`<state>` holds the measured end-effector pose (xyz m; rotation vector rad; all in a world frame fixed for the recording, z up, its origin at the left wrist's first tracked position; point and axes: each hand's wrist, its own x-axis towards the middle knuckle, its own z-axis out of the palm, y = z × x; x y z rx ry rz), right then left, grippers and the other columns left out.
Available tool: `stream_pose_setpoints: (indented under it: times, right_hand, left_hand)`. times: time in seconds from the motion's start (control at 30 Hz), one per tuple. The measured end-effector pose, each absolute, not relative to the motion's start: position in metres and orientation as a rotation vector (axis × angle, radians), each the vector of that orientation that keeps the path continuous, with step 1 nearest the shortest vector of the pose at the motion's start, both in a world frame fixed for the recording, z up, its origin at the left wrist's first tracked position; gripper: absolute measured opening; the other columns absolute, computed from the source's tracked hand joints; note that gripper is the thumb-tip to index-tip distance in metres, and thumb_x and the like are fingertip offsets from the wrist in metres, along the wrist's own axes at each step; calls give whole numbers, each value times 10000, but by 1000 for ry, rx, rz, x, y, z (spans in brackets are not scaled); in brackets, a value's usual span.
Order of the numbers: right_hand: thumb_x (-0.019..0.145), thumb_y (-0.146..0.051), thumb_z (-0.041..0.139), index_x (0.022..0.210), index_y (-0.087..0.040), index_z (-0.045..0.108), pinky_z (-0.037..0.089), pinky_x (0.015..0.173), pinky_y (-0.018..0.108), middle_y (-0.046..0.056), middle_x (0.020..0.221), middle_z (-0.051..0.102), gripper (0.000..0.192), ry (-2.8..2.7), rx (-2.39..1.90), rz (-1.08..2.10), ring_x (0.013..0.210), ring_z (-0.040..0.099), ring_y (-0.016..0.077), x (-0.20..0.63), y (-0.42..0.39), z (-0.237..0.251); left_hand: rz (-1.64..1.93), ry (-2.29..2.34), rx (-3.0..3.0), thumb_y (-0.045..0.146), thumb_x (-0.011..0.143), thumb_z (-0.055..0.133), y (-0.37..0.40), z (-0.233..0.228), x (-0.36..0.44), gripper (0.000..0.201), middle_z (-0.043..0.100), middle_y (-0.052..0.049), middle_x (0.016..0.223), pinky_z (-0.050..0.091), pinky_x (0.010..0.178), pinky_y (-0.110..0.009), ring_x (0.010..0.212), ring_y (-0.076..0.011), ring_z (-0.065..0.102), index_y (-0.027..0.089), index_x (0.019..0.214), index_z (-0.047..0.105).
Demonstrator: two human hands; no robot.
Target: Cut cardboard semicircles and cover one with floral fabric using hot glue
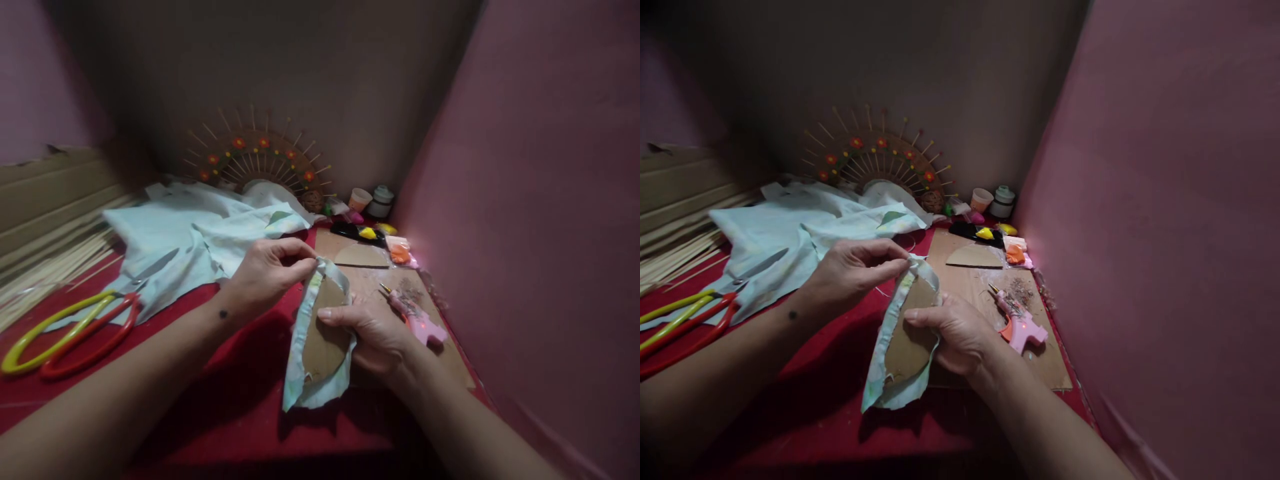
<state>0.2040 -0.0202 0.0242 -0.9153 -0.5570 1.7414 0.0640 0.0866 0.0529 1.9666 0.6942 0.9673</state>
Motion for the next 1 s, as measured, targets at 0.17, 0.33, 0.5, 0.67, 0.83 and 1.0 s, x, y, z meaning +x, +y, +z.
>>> stream_pose_setpoints:
  times: [0.17,0.33,0.5,0.67,0.83,1.0]
  right_hand:
    - [538,-145,883,842,-127,670,500,677,241,-20,667,678,371,-524,-883,1733,602,610,104,204,-21,25]
    - [549,-130,879,854,-121,678,511,690,247,-20,656,672,366,-508,-874,1731,601,613,107,206,-22,27]
    - [593,-114,827,845,-115,678,529,692,250,-6,655,688,292,-535,-813,1763,602,636,120,211,-23,27]
    - [662,-99,756,859,-138,653,532,826,314,-7,684,697,226,-533,-787,1781,645,661,142,213,-24,29]
    - [670,-87,746,890,-131,654,526,888,347,16,720,710,242,-524,-780,1789,747,698,178,214,-25,31]
    - [681,-81,737,882,-126,660,546,875,322,12,723,714,220,-515,-770,1779,678,684,148,216,-24,28]
  left_hand:
    - [955,601,2094,271,811,652,89,50,63,163,734,-35,774,474,667,-240,720,-159,639,160,832,770]
    - [970,545,2159,279,810,671,89,54,61,149,740,-41,789,485,692,-246,742,-171,651,177,825,778]
    - [844,356,2189,251,852,595,99,57,56,227,758,-71,894,523,762,-278,811,-196,674,201,949,794]
    - [963,176,2449,140,897,494,113,46,54,355,749,-90,1016,501,839,-303,926,-197,659,262,1078,774]
    - [1039,99,2618,137,918,493,120,37,52,381,735,-104,1108,479,873,-344,973,-211,629,305,1156,738]
    - [1067,103,2681,114,895,500,117,38,51,388,739,-98,1111,481,887,-353,974,-209,629,300,1129,747]
